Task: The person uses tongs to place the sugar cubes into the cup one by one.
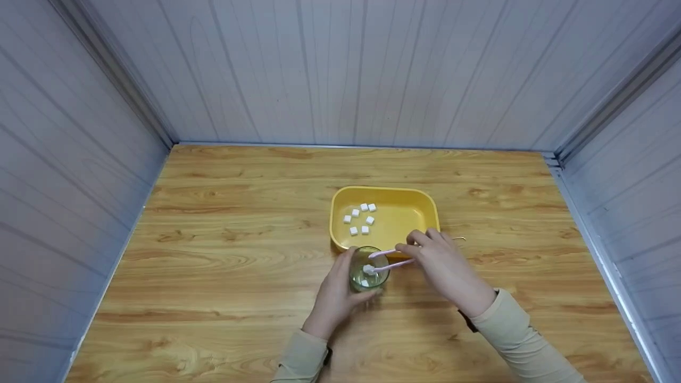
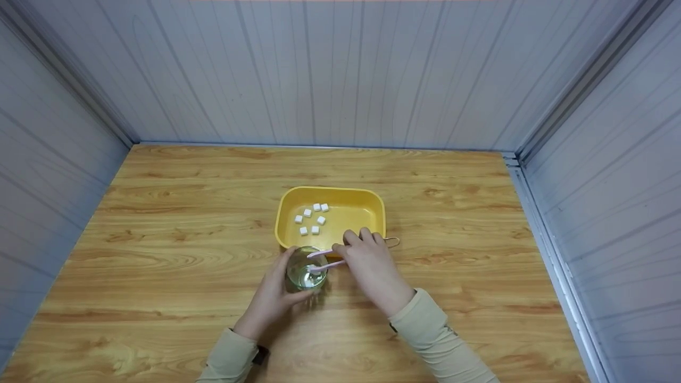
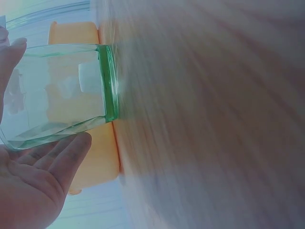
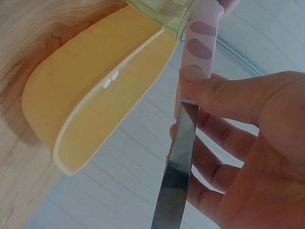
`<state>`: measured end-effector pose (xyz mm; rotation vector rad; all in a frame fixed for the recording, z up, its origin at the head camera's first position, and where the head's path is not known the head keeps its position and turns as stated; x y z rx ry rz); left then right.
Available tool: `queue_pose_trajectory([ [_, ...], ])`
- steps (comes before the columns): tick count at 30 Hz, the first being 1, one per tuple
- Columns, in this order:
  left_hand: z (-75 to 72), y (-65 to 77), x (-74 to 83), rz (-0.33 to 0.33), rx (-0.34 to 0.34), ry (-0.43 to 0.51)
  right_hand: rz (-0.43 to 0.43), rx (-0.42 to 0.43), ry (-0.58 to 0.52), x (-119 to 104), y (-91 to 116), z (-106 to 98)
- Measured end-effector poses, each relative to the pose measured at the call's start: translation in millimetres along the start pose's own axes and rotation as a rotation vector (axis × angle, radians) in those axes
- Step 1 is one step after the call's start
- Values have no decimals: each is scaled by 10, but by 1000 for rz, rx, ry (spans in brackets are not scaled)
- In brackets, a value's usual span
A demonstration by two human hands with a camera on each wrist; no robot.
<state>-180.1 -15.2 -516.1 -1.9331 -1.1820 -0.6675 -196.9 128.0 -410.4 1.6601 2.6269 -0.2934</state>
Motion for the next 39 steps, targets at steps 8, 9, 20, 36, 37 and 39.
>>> queue_pose_trajectory([
  [8, 4, -3, -6, 0, 3, 1, 4, -2, 11, -3, 0, -15],
  [9, 4, -2, -7, -1, 3, 1, 4, -1, 13, -3, 0, -17],
  [20, -1, -2, -9, -12, -3, 3, -15, 22, 8, -8, 1, -29],
  [36, 1, 9, -12, -2, 3, 14, -11, 50, 3, 37, -17, -42],
  [37, 0, 10, -13, -6, 2, 15, -12, 51, 1, 40, -18, -45],
  [39, 0, 7, -12, -10, -1, 16, -15, 56, -1, 43, -18, -59],
])
Point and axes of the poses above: each hand's wrist, its own y-axis away from the middle knuckle, its own z-axis out of the palm, x = y × z, the point moved 10 cm from there along -y, towards the middle knuckle, and after that the axes turned 13 degrees about z, right-handed, at the moved point
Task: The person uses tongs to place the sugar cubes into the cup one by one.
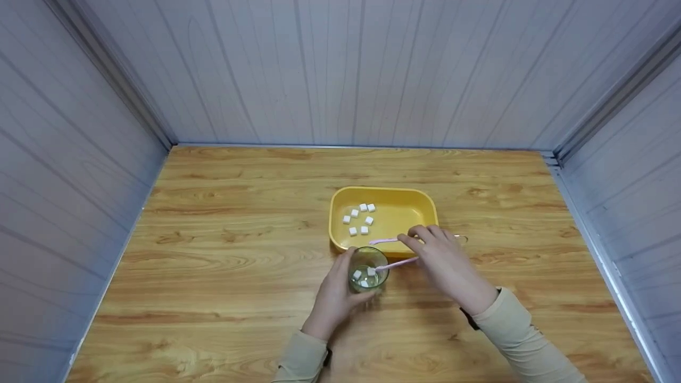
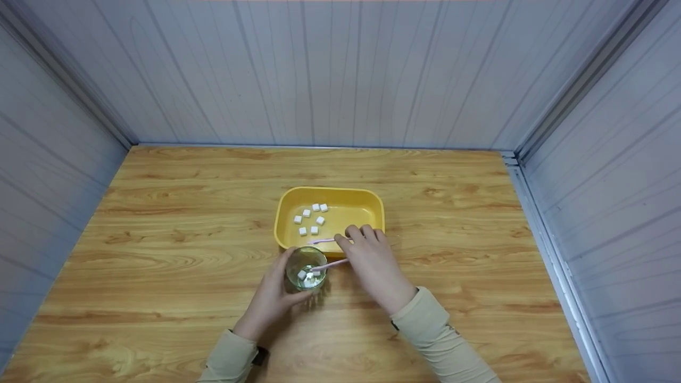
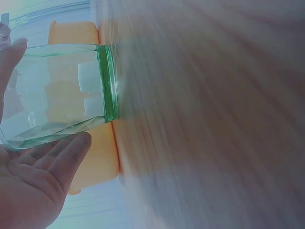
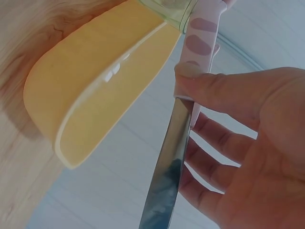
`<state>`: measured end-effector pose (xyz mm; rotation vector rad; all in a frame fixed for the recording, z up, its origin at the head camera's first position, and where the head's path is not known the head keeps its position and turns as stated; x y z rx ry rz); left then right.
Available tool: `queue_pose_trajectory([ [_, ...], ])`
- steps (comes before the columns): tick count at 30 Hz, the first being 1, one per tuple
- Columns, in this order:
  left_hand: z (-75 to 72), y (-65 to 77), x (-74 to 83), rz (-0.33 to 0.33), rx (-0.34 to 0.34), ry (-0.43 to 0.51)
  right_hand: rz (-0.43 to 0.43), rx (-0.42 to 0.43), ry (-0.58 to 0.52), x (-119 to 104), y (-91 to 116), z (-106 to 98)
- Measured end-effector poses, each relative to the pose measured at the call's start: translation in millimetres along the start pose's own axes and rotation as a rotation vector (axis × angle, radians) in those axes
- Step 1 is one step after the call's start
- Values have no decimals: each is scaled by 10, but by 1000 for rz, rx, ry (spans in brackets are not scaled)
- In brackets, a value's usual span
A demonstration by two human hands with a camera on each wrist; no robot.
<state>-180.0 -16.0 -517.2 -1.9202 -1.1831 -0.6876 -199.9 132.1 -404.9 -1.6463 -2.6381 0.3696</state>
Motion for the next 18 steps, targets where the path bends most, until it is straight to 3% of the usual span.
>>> queue_pose_trajectory([
  [18, -3, 0, 14, 14, -3, -8, 24, 24, 23, 35, -102, -142],
])
Point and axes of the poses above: each hand's wrist, its own y-axis away from the middle knuckle, its own z-axis out of the palm, x = y × z, the point moved 10 cm from there along -y, towards the middle knuckle, and after that the axes turned 13 degrees about z, right-handed, at the moved point
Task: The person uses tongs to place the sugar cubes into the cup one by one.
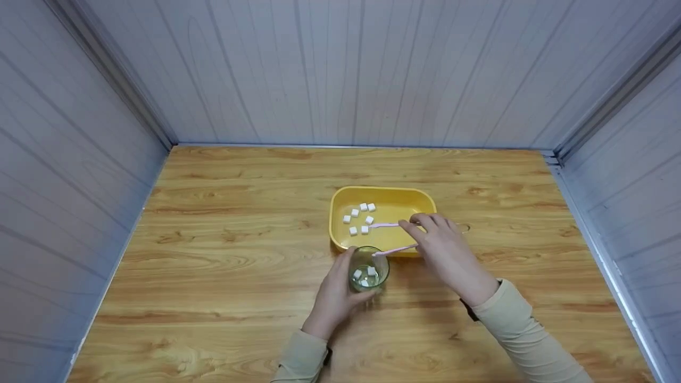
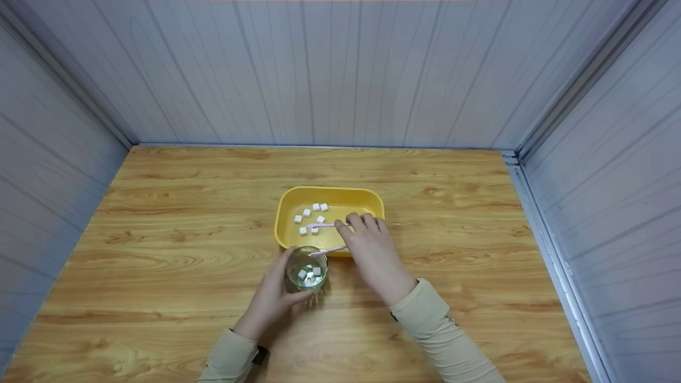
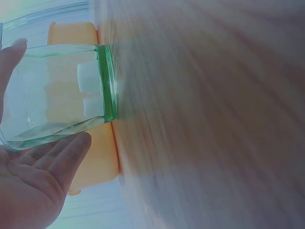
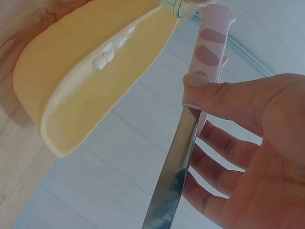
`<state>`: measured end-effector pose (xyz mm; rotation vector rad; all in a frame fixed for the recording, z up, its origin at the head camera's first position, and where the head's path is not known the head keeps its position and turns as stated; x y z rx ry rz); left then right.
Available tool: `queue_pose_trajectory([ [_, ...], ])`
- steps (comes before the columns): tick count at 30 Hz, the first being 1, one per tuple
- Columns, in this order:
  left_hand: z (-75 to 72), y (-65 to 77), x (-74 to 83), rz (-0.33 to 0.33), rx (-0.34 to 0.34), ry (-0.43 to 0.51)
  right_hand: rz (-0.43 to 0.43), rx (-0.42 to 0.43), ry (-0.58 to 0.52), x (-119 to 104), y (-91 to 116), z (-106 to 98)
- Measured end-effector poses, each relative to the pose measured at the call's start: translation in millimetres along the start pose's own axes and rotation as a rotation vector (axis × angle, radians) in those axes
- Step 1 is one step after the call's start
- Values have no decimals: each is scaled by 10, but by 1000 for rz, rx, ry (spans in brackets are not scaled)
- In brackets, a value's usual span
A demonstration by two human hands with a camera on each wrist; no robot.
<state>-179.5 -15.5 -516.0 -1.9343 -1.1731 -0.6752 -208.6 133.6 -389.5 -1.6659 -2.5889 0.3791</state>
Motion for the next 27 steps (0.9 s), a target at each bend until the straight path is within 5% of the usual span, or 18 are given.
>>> queue_pose_trajectory([
  [27, -11, 7, -3, 6, 14, 14, 73, -79, 41, 257, -386, 167],
])
Point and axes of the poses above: each hand's wrist, its own y-axis away from the middle knuckle, its own z-axis out of the palm, x = y × z, the point moved 10 cm from there along -y, towards the middle knuckle, and after that the axes turned 13 degrees about z, right-handed, at the moved point
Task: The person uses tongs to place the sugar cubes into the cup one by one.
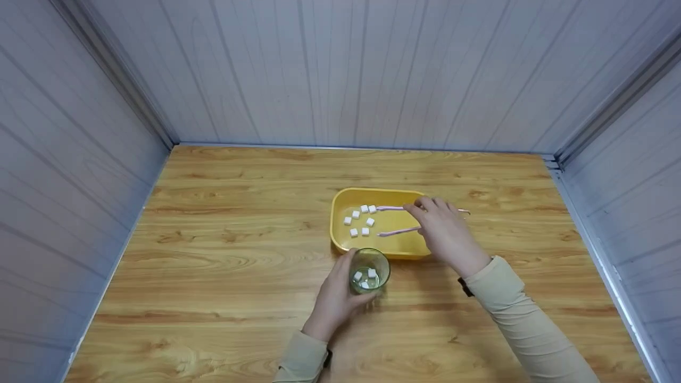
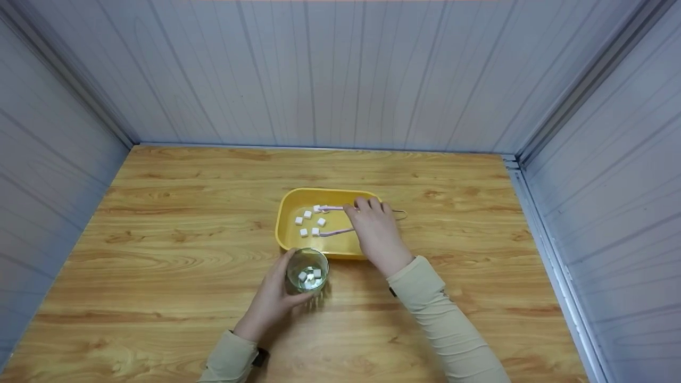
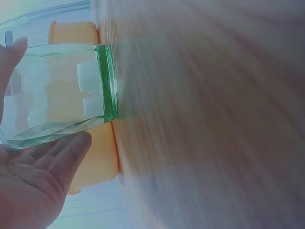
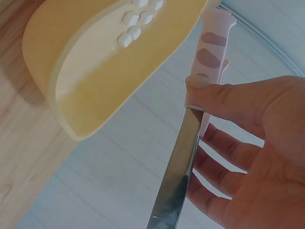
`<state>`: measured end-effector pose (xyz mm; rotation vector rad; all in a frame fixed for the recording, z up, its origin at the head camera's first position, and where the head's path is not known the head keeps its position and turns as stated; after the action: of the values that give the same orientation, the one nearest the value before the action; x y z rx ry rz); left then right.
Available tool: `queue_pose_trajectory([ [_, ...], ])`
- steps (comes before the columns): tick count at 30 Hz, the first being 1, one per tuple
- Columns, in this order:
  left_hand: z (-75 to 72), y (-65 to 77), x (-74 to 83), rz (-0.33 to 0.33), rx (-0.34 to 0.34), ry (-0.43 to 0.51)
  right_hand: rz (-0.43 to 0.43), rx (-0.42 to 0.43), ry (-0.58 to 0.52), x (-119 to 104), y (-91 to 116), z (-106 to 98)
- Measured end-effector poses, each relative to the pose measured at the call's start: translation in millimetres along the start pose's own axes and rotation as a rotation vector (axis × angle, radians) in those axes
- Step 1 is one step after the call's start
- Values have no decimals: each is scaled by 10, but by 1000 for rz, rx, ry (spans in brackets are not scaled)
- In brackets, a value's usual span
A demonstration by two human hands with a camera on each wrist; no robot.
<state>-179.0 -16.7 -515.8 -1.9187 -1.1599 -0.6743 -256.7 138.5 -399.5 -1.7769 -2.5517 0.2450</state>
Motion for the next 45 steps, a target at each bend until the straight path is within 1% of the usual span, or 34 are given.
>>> queue_pose_trajectory([
  [4, 7, 6, -10, -10, -5, 2, 3, -17, -2, 4, -46, 64],
  [11, 20, 5, -19, -13, -7, 12, -19, -36, 12, -61, -124, 157],
  [18, 13, 1, -8, -16, -7, 12, -24, -71, 11, -94, -208, 252],
  [25, 23, 9, -26, -39, -15, 25, -21, -87, 7, -108, -267, 327],
  [33, 6, 0, 10, -7, -6, 4, -48, -91, 6, -175, -327, 359],
  [40, 11, 3, -1, -16, -7, 7, -65, -87, 49, -220, -351, 432],
  [45, 7, 0, -9, -14, -2, 3, -61, -108, 44, -224, -359, 500],
])
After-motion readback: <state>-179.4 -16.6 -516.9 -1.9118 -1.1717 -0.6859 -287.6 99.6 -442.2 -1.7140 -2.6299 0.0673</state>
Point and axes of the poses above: each hand's wrist, its own y-axis away from the middle knuckle, its own z-axis out of the palm, x = y × z, the point moved 10 cm from there along -y, towards the middle knuckle, and after that the axes turned 13 degrees about z, right-handed, at the moved point
